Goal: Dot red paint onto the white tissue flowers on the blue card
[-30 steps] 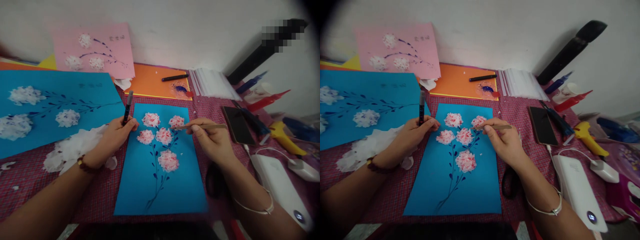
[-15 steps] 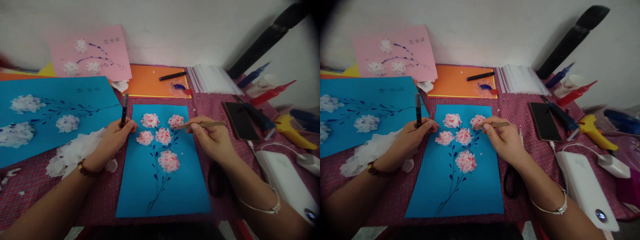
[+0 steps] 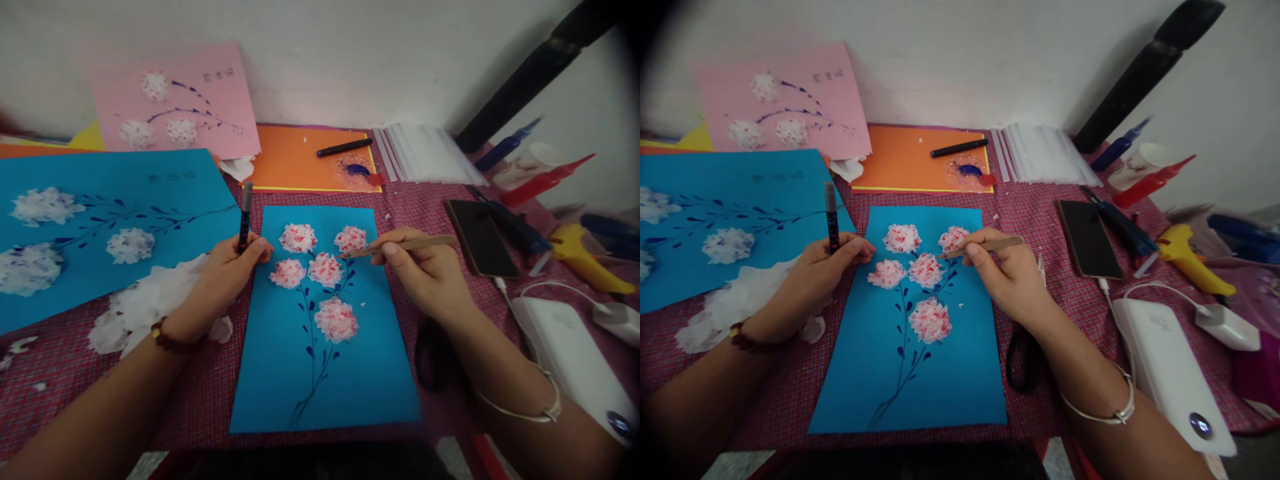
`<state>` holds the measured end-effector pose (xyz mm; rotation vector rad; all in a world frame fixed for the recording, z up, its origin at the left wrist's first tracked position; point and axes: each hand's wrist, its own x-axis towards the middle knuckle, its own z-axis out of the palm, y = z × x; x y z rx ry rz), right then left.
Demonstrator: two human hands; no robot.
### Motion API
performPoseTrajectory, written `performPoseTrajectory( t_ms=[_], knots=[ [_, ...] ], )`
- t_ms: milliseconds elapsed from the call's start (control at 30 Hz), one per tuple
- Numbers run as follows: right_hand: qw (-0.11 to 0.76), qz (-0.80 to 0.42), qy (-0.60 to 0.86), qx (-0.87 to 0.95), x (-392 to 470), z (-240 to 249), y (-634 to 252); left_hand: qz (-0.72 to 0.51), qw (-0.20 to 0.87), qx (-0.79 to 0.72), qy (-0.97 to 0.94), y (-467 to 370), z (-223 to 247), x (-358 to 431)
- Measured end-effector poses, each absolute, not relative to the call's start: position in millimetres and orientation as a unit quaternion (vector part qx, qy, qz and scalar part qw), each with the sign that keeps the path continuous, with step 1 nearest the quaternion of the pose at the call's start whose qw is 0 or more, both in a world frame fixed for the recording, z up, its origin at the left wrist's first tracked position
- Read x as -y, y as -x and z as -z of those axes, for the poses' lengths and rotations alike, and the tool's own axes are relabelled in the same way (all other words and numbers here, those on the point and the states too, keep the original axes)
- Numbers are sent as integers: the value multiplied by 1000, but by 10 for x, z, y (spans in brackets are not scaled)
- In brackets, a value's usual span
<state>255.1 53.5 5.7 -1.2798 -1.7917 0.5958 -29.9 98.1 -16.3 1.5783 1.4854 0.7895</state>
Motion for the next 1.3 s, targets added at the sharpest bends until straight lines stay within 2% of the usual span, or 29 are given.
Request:
performPoseTrajectory(
  t_ms=[200, 667, 1000, 1200, 1300],
  knots=[
    [426, -281, 497, 702, -546, -74, -2511, -309, 407, -586, -629, 309, 173, -982],
    [463, -279, 520, 661, -548, -7, -2534, -316, 413, -588, -619, 306, 188, -980],
    [409, -289, 497, 709, -567, 8, -2458, -317, 413, -590, -617, 276, 135, -963],
    [405, -288, 487, 718, -563, -11, -2476, -316, 423, -595, -606, 262, 123, -962],
    [428, -277, 506, 695, -554, -21, -2490, -323, 419, -588, -612, 267, 152, -974]
  ],
)
